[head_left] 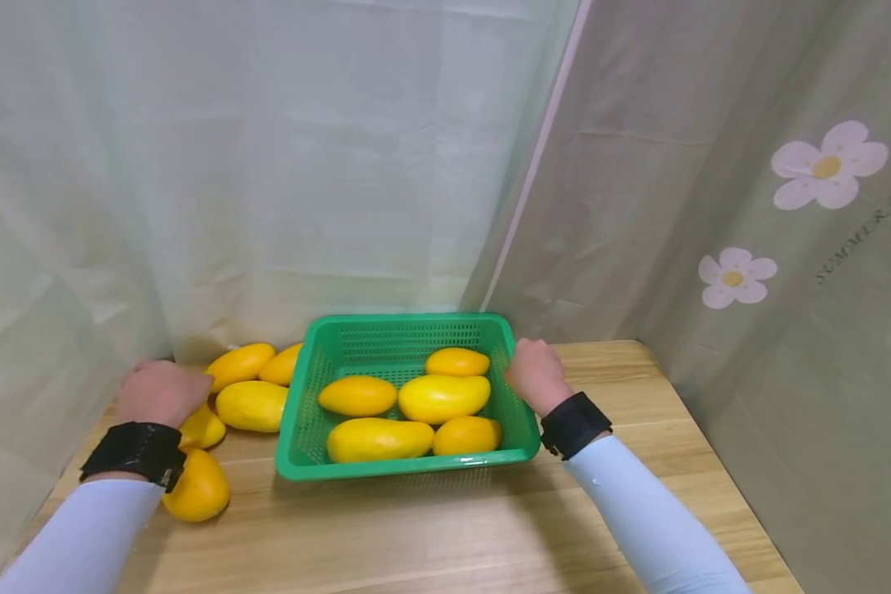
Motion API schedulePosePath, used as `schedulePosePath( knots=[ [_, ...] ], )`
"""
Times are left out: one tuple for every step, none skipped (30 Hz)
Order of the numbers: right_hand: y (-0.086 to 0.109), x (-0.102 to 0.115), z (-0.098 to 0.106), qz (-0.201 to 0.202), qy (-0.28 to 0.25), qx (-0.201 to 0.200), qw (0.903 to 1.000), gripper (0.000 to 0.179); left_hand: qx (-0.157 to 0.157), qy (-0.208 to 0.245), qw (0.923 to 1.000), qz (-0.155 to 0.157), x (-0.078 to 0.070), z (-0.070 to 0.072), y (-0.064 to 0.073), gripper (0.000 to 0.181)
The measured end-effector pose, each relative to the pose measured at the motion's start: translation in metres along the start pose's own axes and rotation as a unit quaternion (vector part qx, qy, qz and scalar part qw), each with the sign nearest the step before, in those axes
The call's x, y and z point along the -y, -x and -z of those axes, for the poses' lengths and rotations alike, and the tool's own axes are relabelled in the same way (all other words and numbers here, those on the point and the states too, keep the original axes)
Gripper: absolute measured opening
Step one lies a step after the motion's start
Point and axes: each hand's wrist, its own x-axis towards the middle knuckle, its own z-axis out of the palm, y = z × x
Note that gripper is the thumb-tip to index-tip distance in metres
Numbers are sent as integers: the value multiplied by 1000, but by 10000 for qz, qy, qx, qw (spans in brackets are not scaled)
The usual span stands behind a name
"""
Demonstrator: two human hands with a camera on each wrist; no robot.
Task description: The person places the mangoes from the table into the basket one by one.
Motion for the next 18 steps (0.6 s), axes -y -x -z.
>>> schedulePosePath(
  knots=[
    [0, 0, 0, 15, -4, -21, 10000, 15, -1, -42, 10000, -4, 2, -1, -1, 66],
    [0, 0, 0, 48, -2, -56, 10000, 16, -13, -109, 9999, -16, 3, -2, -1, 63],
    [0, -1, 0, 69, 2, -83, 9999, 15, -15, -180, 9998, -22, 5, -3, -2, 60],
    [0, -1, -1, 91, 25, -99, 9999, 16, -24, -209, 9998, -24, 7, -4, -4, 58],
    [0, -1, -1, 104, 49, -113, 9999, 16, -44, -245, 9997, -38, 8, -4, -5, 58],
    [0, -1, -1, 90, 45, -104, 9999, 16, -55, -252, 9997, -39, 9, -5, -6, 57],
    [0, -1, -1, 83, 46, -110, 9999, 16, -77, -248, 9996, -70, 11, -6, -7, 55],
    [0, -1, -1, 90, 69, -112, 9999, 16, -102, -241, 9996, -89, 13, -6, -7, 53],
    [0, -1, -1, 80, 81, -118, 9999, 16, -135, -229, 9996, -121, 14, -7, -7, 51],
    [0, -1, -1, 78, 80, -119, 9999, 16, -154, -179, 9996, -131, 15, -7, -6, 48],
    [0, -1, -1, 86, 96, -139, 9998, 16, -169, -113, 9997, -121, 16, -8, -6, 46],
    [0, -1, -1, 92, 92, -154, 9998, 16, -140, -102, 9998, -123, 17, -8, -5, 45],
    [0, -1, -2, 99, 100, -165, 9998, 16, -93, -124, 9998, -136, 17, -8, -4, 45],
    [0, -1, -2, 108, 103, -169, 9997, 16, -24, -150, 9998, -111, 18, -8, -4, 45],
    [0, -1, -2, 105, 89, -174, 9998, 16, 68, -175, 9998, -98, 18, -8, -5, 46],
    [-1, -1, -2, 100, 86, -164, 9998, 15, 153, -220, 9996, -83, 19, -8, -6, 48],
    [-1, -2, -2, 117, 104, -175, 9997, 16, 233, -277, 9993, -102, 19, -7, -6, 49],
    [-1, -2, -2, 114, 107, -172, 9997, 16, 307, -354, 9988, -134, 19, -7, -7, 51]
  ],
)
